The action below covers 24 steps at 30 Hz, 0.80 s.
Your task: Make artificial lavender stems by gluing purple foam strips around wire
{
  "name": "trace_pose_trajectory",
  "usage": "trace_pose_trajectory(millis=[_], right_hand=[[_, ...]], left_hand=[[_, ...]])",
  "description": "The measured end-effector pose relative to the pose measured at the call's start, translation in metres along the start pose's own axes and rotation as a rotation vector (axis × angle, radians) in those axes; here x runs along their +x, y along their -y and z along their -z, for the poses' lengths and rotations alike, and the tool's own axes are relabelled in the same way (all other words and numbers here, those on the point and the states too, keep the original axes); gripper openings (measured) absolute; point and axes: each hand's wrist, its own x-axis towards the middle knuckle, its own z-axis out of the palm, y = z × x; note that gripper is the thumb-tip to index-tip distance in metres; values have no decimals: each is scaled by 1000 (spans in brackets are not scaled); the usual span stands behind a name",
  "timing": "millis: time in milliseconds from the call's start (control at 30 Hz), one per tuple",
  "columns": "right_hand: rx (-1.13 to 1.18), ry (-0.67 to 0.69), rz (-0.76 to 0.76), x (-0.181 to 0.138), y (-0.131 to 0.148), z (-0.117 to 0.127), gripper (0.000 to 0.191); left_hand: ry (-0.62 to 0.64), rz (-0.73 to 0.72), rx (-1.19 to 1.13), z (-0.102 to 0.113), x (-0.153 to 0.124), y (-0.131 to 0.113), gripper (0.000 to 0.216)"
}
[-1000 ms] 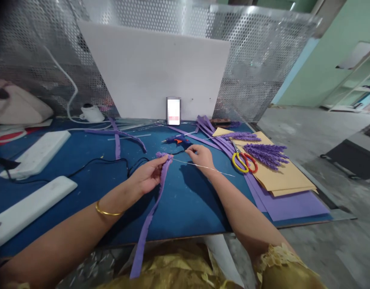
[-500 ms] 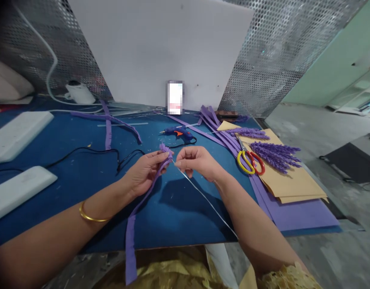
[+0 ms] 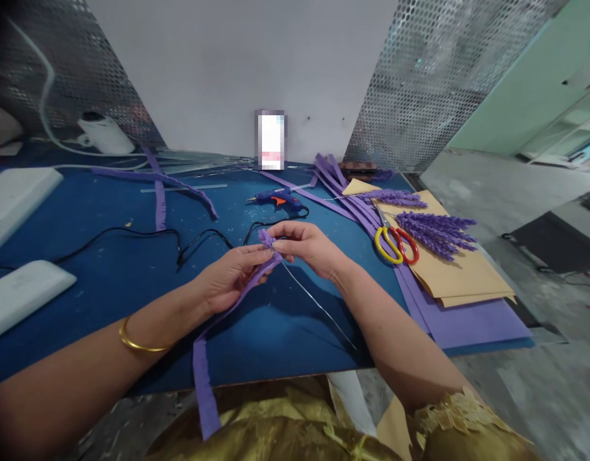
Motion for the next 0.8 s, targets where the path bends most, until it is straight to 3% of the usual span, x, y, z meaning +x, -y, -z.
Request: trace_pose_trajectory(millis=[100,500,800], right_hand=[[64,55,-29,0,0,-1,24],[186,29,-64,-1,-3,2,32],[171,9,-76,-1,5,3,35]], left_hand=[[-12,2,13,2,1,1,8],[-45,-11,163,4,1,1,12],[31,20,165,7,0,-7,15]])
